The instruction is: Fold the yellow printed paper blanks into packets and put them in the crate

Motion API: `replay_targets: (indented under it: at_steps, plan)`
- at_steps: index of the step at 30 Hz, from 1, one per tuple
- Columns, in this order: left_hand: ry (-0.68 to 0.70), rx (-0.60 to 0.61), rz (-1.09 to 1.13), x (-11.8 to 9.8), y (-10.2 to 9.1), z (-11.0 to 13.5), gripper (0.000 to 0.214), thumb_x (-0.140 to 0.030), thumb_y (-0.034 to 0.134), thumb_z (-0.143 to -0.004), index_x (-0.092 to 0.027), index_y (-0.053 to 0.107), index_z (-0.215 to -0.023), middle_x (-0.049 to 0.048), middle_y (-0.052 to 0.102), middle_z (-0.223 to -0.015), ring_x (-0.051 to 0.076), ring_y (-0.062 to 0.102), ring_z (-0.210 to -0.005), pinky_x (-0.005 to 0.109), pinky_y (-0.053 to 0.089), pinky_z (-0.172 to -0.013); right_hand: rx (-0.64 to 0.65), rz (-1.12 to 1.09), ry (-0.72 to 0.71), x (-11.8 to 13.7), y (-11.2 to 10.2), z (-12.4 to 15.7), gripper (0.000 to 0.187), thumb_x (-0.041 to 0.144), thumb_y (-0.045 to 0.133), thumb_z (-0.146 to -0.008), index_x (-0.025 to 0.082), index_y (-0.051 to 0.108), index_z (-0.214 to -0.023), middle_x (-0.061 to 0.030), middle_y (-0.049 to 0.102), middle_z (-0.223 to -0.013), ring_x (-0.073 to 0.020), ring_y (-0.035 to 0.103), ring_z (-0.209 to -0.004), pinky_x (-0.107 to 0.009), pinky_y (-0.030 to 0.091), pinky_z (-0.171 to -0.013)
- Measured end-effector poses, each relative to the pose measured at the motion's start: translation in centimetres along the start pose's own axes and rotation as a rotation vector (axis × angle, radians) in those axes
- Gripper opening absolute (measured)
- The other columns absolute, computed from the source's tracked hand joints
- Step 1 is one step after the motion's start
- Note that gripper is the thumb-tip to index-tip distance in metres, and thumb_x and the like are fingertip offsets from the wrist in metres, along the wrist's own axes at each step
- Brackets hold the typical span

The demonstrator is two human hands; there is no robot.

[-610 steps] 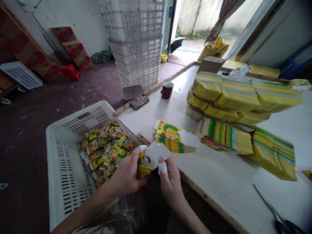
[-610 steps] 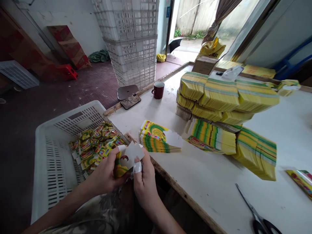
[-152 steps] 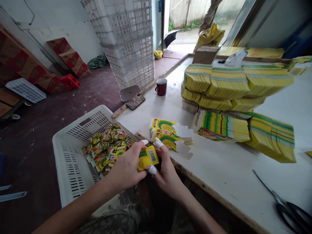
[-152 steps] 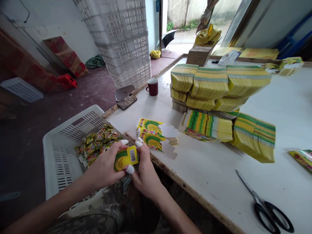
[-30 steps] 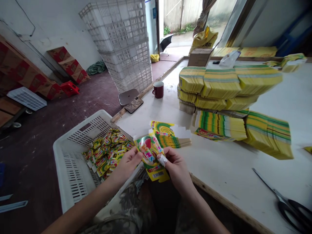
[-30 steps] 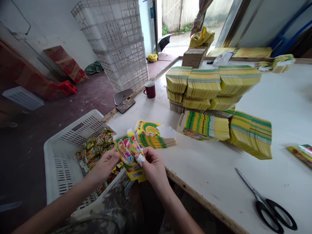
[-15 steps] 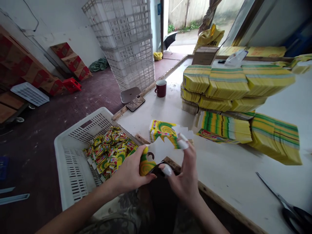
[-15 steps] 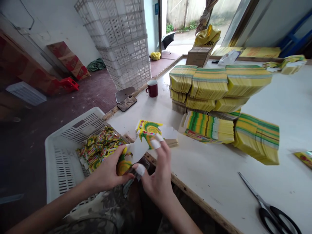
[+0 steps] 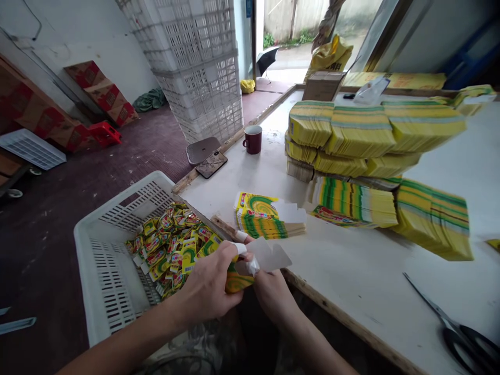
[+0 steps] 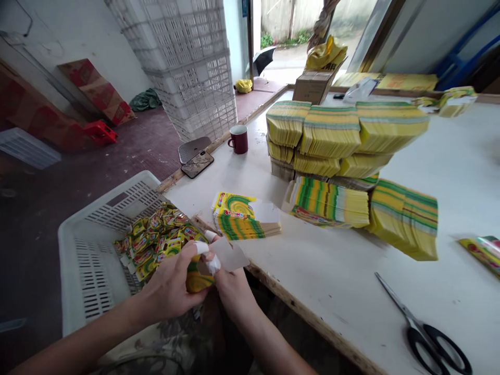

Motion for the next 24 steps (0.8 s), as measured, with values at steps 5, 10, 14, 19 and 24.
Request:
replay_targets:
  at_steps: [5,10,14,19,24]
  plan:
    - [-0.079,0.059,0.052,0.9,0.4,0.3,0.065,-0.023,0.064,-0.069,-0.024,0.026,-0.122,0.0048,0.058,-0.098,0.024,0.064,-0.08,0.034,0.052,-0.065,0.151,0.411,-0.258,1.4,0.6,1.4,0.056,0.042,0.052,-0.091,0.019,0.041,-0.141,-0.012,0.046,-0.143,-0.0275,0.041,-0.134,-0.042,0.032,-0.113]
    - [-0.203,0.0,0.125,1.4,0.1,0.2,0.057,-0.02,0.057,-0.075,-0.02,0.024,-0.121,0.0096,0.053,-0.105,0.024,0.061,-0.092,0.036,0.052,-0.075,0.152,0.675,-0.521,1.9,1.0,1.8,0.048,0.012,0.043,-0.091,0.026,0.045,-0.137,-0.0115,0.048,-0.14,-0.0213,0.047,-0.13,-0.037,0.042,-0.106]
    - [-0.135,-0.011,0.101,0.5,-1.3,-0.1,0.046,-0.016,0.058,-0.073,-0.022,0.035,-0.112,0.0077,0.05,-0.106,0.023,0.056,-0.097,0.036,0.05,-0.082,0.185,0.75,-0.595,2.5,0.7,1.4,0.043,0.012,0.047,-0.09,0.027,0.051,-0.13,-0.0116,0.054,-0.129,-0.0203,0.057,-0.118,-0.034,0.048,-0.098]
    - [-0.143,0.055,0.064,0.4,-2.0,0.3,0.062,-0.023,0.068,-0.069,-0.023,0.033,-0.12,0.0075,0.057,-0.112,0.026,0.058,-0.103,0.039,0.049,-0.087,0.389,0.827,-0.532,3.5,0.4,1.5,0.035,0.026,0.059,-0.089,0.023,0.055,-0.123,-0.0146,0.039,-0.144,-0.0243,0.045,-0.13,-0.036,0.043,-0.104]
    - [-0.192,0.152,0.091,0.9,-1.4,0.5,0.072,-0.023,0.069,-0.067,-0.024,0.029,-0.126,0.0069,0.061,-0.115,0.027,0.062,-0.102,0.04,0.051,-0.086,0.603,0.75,-0.332,5.0,-0.3,0.8,0.021,0.03,0.063,-0.087,0.021,0.063,-0.105,-0.0118,0.051,-0.135,-0.022,0.053,-0.122,-0.032,0.044,-0.1]
Point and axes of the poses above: each hand's wrist, its own z-axis away from the middle knuckle, its own y-axis out of the palm, x = y × z, the point moved 5 cm from there along -z, towards the middle knuckle
